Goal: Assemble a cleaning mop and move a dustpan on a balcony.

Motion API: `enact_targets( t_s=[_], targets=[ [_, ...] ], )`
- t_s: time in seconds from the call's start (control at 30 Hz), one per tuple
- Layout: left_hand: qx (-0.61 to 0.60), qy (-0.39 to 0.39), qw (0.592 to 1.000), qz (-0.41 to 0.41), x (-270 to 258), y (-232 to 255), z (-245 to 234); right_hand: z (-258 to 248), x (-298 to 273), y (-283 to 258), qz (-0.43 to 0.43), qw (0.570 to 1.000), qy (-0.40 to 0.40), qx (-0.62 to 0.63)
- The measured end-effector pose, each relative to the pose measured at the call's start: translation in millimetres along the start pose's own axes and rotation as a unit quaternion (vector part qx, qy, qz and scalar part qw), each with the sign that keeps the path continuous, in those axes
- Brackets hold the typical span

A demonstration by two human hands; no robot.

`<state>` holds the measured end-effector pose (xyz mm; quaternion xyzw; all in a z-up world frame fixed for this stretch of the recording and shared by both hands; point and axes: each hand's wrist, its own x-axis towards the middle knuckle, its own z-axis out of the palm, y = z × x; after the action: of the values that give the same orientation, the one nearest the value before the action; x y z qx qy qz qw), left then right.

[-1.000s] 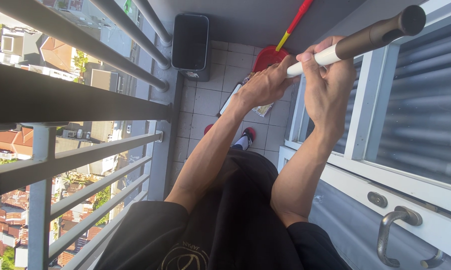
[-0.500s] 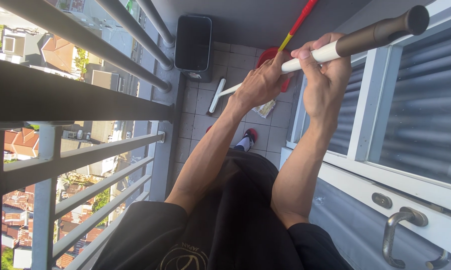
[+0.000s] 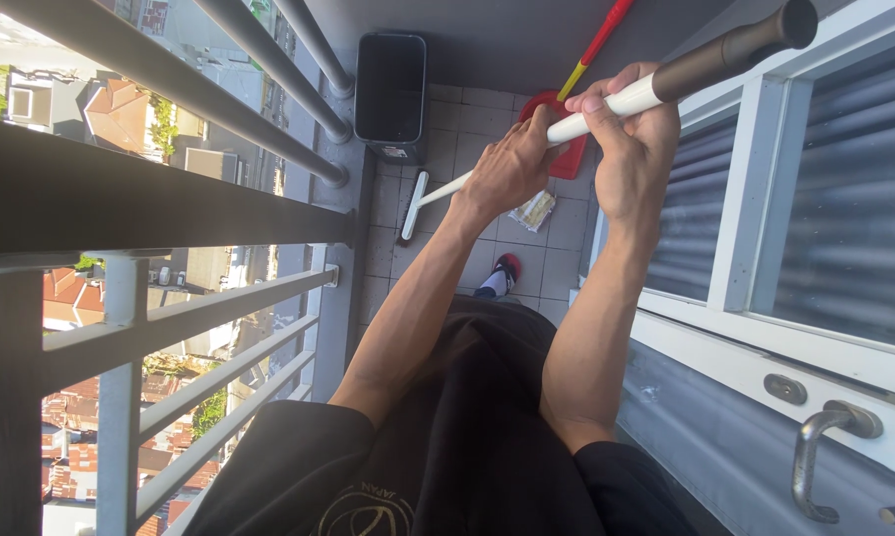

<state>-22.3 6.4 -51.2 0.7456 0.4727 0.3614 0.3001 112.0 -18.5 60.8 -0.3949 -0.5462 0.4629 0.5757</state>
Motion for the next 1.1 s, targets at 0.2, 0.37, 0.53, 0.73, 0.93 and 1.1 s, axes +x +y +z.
enact_targets(
  t_s=[0.2, 0.37, 0.53, 0.73, 0.93, 1.1],
  targets=[
    [0.009, -0.013, 1.0, -0.007, -8, 3, -14, 16, -6, -5, -0.01, 1.0, 0.012, -0.018],
    [0.012, -0.015, 1.0, 0.012, -8, -2, -17, 23, -6, -1, -0.023, 0.999, 0.023, -0.011],
    [-0.004, -0.029, 0.999, -0.027, -2, 2, -23, 25, 1, 0, -0.03, 0.999, 0.029, -0.032],
    [0.021, -0.018, 0.999, -0.02, 0, 3, -17, 19, 4, 0, -0.029, 0.999, 0.027, -0.015],
    [0.018, 0.002, 1.0, -0.021, 6, 9, -4, 4, 8, -3, -0.027, 0.999, 0.012, -0.031],
    [0.011, 0.023, 1.0, -0.012, 10, 17, 8, -15, 9, 0, -0.036, 0.999, -0.007, -0.023]
  ],
)
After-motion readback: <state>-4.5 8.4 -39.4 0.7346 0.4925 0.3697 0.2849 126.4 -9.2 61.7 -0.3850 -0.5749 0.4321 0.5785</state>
